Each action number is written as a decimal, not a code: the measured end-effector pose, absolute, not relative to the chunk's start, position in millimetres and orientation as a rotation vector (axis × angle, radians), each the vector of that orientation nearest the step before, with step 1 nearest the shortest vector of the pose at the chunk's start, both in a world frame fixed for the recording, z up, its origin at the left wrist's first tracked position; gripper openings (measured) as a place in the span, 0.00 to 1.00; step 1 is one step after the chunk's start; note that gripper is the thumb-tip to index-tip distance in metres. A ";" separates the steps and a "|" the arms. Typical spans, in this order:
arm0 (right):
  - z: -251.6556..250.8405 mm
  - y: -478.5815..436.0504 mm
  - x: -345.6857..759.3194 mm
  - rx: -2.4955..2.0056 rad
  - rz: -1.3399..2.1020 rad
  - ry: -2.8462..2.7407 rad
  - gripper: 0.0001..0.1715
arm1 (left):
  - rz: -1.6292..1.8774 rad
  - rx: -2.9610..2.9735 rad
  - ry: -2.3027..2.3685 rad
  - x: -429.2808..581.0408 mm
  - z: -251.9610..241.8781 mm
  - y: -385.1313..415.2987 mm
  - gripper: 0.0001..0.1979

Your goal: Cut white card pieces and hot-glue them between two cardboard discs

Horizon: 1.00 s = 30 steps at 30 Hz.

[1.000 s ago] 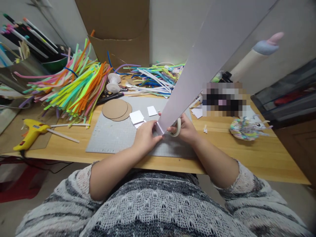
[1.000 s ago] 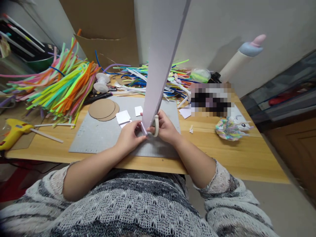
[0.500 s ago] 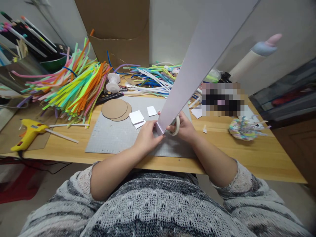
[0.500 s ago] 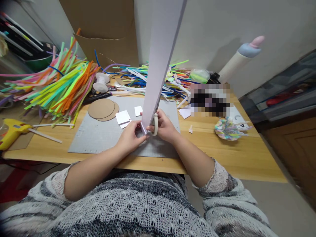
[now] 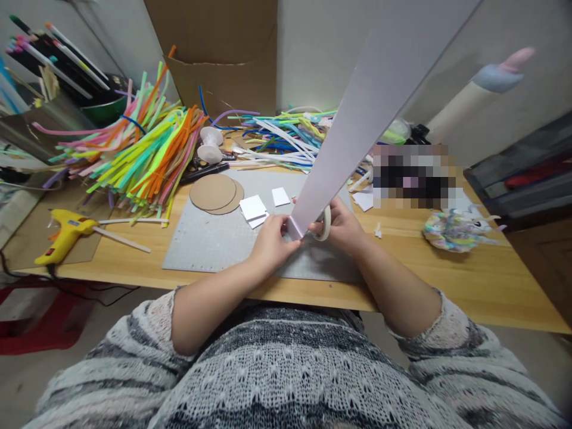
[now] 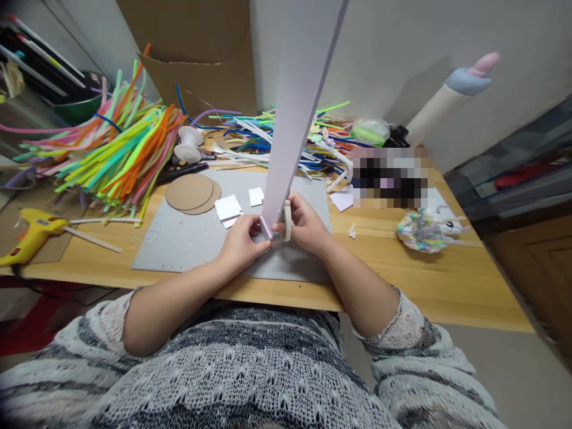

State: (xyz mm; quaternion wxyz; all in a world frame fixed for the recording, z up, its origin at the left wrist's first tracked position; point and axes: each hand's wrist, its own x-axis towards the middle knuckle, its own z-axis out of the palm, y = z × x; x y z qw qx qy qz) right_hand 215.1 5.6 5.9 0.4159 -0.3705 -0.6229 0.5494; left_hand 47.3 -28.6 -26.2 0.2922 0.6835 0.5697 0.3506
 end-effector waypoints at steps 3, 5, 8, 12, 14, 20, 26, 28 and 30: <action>13.7 -2.1 223.2 -1.054 1.299 -1.495 0.32 | 0.940 1.777 1.512 47.0 -27.5 -27.5 0.22; 18.2 -12.6 234.7 -1.176 1.257 -1.455 0.28 | 0.931 1.757 1.515 46.6 -27.9 -26.3 0.22; 19.7 -36.1 257.0 -1.384 1.181 -1.517 0.24 | 0.907 1.747 1.519 45.9 -27.7 -24.6 0.23; 17.4 -74.0 274.2 -1.645 1.020 -1.871 0.17 | 0.912 1.760 1.504 45.1 -27.3 -24.2 0.22; 19.3 -90.6 270.6 -1.819 0.900 -2.082 0.16 | 0.917 1.765 1.499 44.9 -27.6 -24.4 0.21; 30.2 -111.0 240.7 -2.068 0.651 -2.265 0.19 | 0.926 1.786 1.484 45.2 -28.3 -24.1 0.22; 36.7 -117.3 245.6 -2.156 0.620 -2.308 0.20 | 0.924 1.782 1.482 45.7 -29.3 -24.2 0.21; 38.7 -120.4 248.1 -2.152 0.639 -2.319 0.19 | 0.931 1.791 1.476 45.5 -30.4 -24.4 0.22; 39.8 -121.4 247.0 -2.128 0.642 -2.333 0.19 | 0.930 1.806 1.474 45.4 -31.0 -24.5 0.21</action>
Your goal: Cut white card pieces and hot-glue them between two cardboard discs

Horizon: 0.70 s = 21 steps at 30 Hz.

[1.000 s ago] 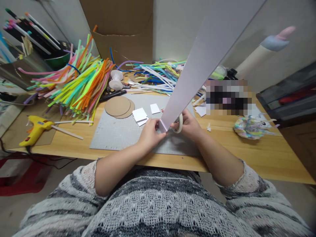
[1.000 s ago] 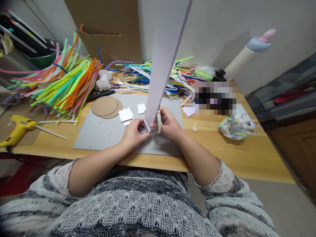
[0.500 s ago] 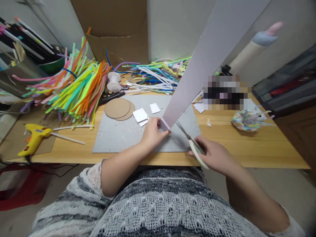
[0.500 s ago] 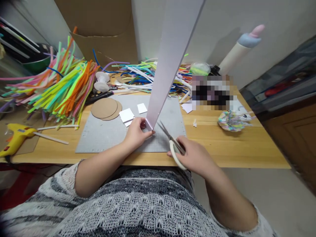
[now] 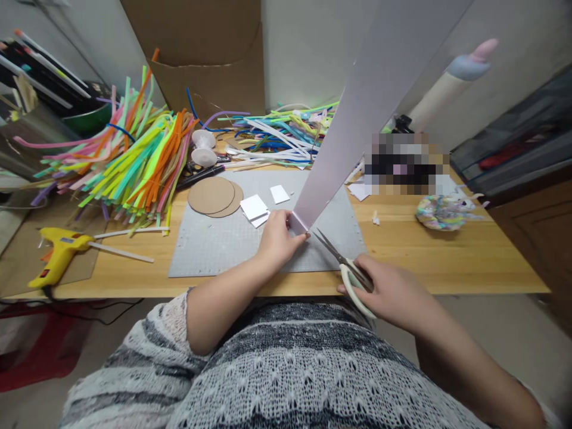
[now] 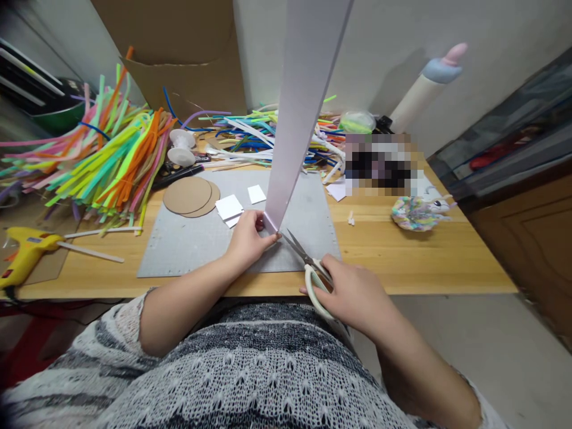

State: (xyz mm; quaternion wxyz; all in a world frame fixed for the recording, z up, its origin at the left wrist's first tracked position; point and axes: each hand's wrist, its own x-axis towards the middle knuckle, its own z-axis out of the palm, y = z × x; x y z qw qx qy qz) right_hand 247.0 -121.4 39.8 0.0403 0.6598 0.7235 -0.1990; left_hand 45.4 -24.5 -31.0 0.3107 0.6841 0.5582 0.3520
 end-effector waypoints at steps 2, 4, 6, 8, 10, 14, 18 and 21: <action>39.8 -119.4 242.2 2.016 -0.602 2.230 0.20 | 0.923 1.820 1.474 45.4 -30.7 -24.7 0.21; 38.9 -114.6 235.3 2.020 -0.580 2.254 0.21 | 0.914 1.826 1.478 45.5 -29.6 -25.0 0.20; 37.7 -108.6 228.3 2.029 -0.551 2.287 0.21 | 0.911 1.831 1.481 45.9 -28.5 -25.2 0.19; 36.3 -103.0 222.9 2.039 -0.527 2.303 0.21 | 0.916 1.841 1.483 46.3 -28.0 -25.3 0.18; 35.2 -98.7 219.7 2.048 -0.502 2.305 0.21 | 0.923 1.849 1.481 46.5 -28.5 -25.1 0.18; 35.9 -93.7 217.1 2.019 -0.446 2.318 0.22 | 0.933 1.856 1.470 46.3 -30.0 -24.7 0.19; 40.0 -89.3 212.2 1.958 -0.385 2.276 0.25 | 0.930 1.873 1.481 45.9 -29.1 -25.1 0.18; 41.5 -85.5 206.7 1.958 -0.393 2.221 0.26 | 0.923 1.873 1.483 46.4 -28.6 -25.3 0.18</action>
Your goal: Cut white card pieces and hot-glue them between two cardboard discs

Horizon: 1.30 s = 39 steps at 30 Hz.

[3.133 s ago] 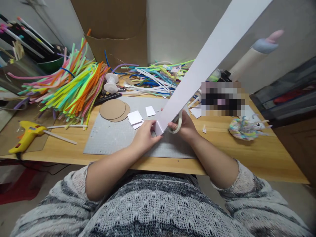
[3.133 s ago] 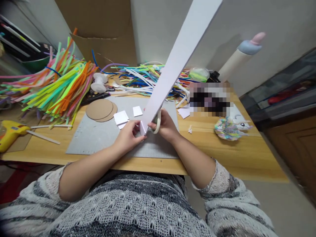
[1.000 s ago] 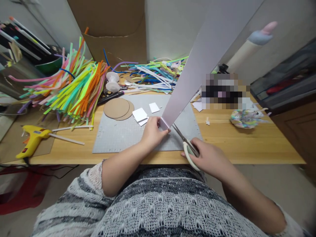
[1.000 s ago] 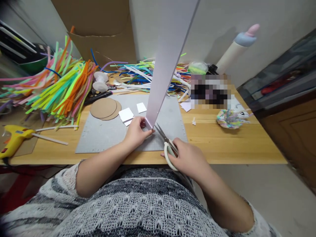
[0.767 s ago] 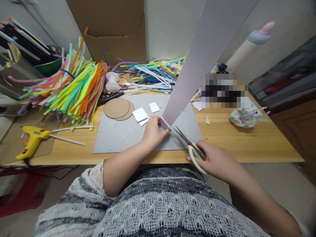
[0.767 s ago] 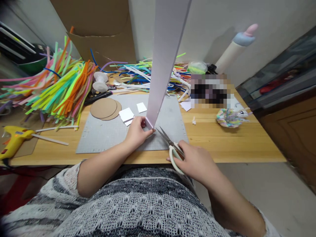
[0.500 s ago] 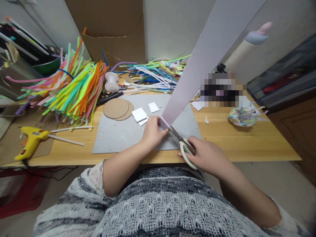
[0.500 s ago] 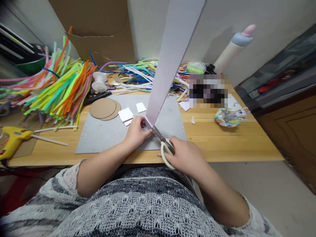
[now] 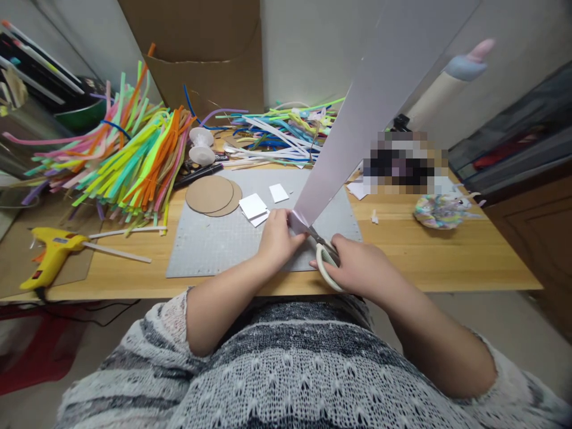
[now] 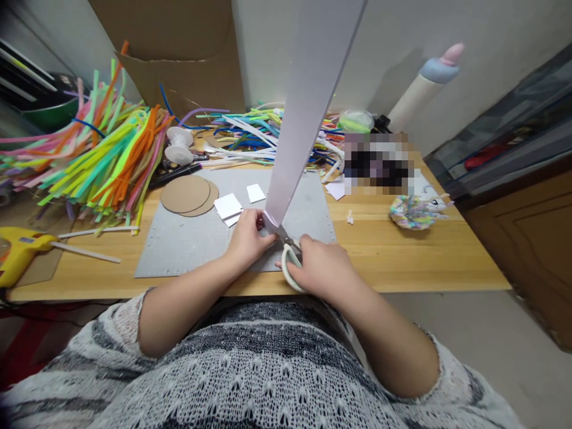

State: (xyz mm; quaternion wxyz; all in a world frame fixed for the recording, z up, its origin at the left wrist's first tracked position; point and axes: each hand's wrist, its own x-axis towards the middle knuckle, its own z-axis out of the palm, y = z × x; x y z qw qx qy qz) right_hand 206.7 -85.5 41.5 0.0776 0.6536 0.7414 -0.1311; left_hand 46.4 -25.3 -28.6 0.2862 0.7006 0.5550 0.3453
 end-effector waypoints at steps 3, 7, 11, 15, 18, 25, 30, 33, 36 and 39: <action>40.8 -82.9 203.0 1.973 -0.394 2.184 0.24 | 0.920 1.866 1.489 47.1 -29.2 -25.1 0.18; 38.1 -82.9 202.1 1.992 -0.371 2.168 0.22 | 0.914 1.868 1.494 47.0 -30.8 -24.6 0.19; 34.8 -84.4 204.0 1.993 -0.333 2.181 0.20 | 0.920 1.876 1.485 46.6 -32.9 -24.2 0.19; 33.0 -83.7 207.5 1.997 -0.320 2.174 0.18 | 0.926 1.870 1.495 47.0 -33.2 -24.5 0.19; 34.0 -83.1 209.4 1.998 -0.338 2.166 0.17 | 0.923 1.863 1.494 46.9 -32.6 -24.7 0.19; 39.9 -75.9 204.5 2.007 -0.325 2.148 0.22 | 0.909 1.899 1.502 46.5 -31.6 -24.0 0.19; 40.8 -62.4 199.9 2.013 -0.355 2.175 0.23 | 0.906 1.924 1.518 47.0 -29.9 -24.3 0.18; 39.4 -59.6 201.3 2.028 -0.429 2.183 0.21 | 0.914 1.893 1.524 47.6 -29.6 -24.3 0.18; 36.5 -61.2 203.8 2.038 -0.494 2.234 0.19 | 0.923 1.837 1.548 47.5 -27.1 -24.9 0.19; 34.0 -63.3 203.8 2.050 -0.565 2.288 0.19 | 0.931 1.869 1.589 42.9 -19.7 -27.8 0.19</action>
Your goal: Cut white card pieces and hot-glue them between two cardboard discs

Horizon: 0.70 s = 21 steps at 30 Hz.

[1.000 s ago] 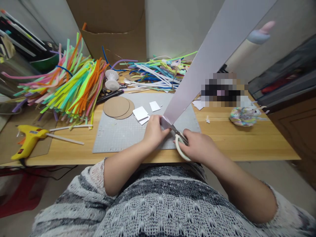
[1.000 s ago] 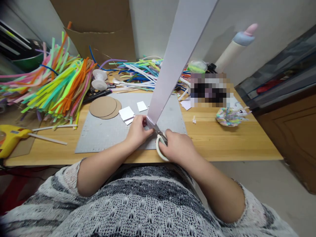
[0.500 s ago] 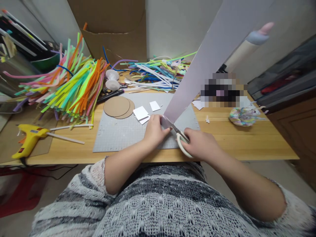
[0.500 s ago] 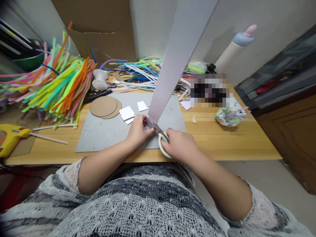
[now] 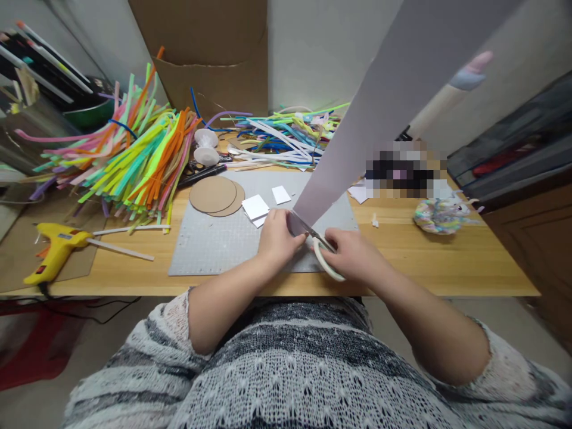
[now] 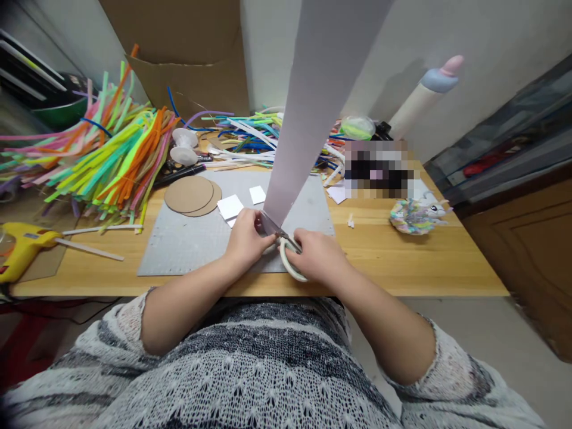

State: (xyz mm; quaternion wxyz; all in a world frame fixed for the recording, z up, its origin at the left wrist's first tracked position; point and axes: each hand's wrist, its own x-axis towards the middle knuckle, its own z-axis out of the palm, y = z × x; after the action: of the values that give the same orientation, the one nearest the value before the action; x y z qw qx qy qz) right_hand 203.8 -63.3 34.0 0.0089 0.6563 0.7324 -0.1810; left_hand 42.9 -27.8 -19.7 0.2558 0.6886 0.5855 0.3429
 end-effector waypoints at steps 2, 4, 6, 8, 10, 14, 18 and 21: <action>33.6 -64.0 201.6 2.036 -0.635 2.320 0.19 | 0.905 1.924 1.631 35.7 -12.3 -32.3 0.19; 34.3 -64.8 197.4 1.982 -0.725 2.370 0.20 | 0.832 1.972 1.685 25.2 -3.6 -39.4 0.18; 34.9 -66.0 191.2 1.901 -0.862 2.424 0.20 | 0.729 2.013 1.743 12.6 5.5 -48.8 0.17; 34.2 -67.7 183.6 1.828 -1.051 2.429 0.21 | 0.614 2.053 1.806 -0.5 14.0 -58.7 0.17; 31.7 -69.0 175.1 1.775 -1.259 2.381 0.21 | 0.465 2.078 1.872 -12.3 20.7 -66.9 0.17; 22.9 -67.5 160.4 1.692 -1.570 2.230 0.22 | 0.160 2.061 1.908 -28.8 25.7 -73.1 0.17; 14.4 -61.3 154.5 1.610 -1.769 2.052 0.21 | -0.009 2.049 1.875 -36.1 25.7 -69.3 0.18; 10.4 -58.7 154.6 1.550 -1.901 1.941 0.20 | -0.068 2.053 1.864 -37.0 26.3 -65.9 0.17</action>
State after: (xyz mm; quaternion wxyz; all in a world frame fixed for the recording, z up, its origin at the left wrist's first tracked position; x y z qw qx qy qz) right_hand 154.6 -58.7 10.4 0.0068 0.4957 0.6204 -0.6078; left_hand -37.0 -65.9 26.3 0.1827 0.7277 0.6607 -0.0241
